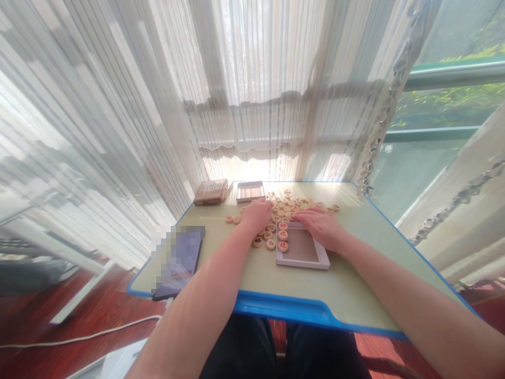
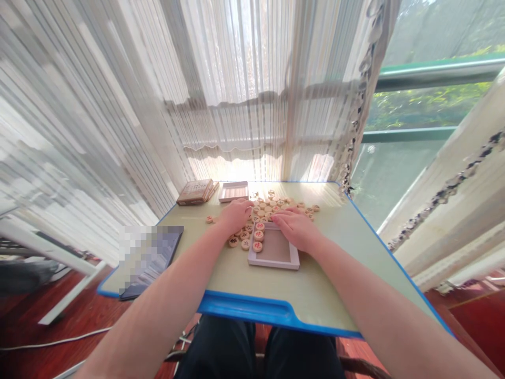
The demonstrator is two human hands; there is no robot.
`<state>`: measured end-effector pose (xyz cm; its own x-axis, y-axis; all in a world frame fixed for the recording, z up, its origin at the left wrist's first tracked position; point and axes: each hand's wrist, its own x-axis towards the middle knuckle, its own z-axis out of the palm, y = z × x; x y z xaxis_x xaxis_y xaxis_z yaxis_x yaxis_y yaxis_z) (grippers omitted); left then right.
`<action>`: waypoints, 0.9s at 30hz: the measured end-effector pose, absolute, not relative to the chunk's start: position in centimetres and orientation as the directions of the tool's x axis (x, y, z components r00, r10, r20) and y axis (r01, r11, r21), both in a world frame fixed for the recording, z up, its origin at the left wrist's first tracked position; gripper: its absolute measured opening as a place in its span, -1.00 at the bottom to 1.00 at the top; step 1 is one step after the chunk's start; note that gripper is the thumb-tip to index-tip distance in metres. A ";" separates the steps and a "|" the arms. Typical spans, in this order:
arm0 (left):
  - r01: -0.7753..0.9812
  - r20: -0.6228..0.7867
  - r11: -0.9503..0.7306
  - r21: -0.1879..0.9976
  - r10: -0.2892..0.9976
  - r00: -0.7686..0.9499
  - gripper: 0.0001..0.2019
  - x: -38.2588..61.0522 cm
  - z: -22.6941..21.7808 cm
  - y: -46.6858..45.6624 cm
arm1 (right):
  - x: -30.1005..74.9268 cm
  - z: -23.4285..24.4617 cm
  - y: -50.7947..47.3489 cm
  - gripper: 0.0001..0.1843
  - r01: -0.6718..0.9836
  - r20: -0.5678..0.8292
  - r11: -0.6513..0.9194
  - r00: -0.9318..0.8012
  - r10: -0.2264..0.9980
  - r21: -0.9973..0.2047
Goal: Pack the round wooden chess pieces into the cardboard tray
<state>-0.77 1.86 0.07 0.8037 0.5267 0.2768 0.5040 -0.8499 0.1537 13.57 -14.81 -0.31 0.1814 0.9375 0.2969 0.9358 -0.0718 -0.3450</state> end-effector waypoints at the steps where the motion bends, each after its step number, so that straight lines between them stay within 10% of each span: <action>1: 0.475 0.290 -0.864 0.167 0.504 0.814 -0.67 -0.7 0.0 1.9 | 13.8 -0.4 -14.8 -0.34 0.937 0.300 -0.102 0.209 0.931 -0.335; 27: 0.558 0.210 -0.813 0.164 0.582 0.786 -0.64 -1.1 0.0 2.2 | 14.7 -0.6 -14.6 -0.37 0.960 0.296 -0.097 0.177 0.939 -0.264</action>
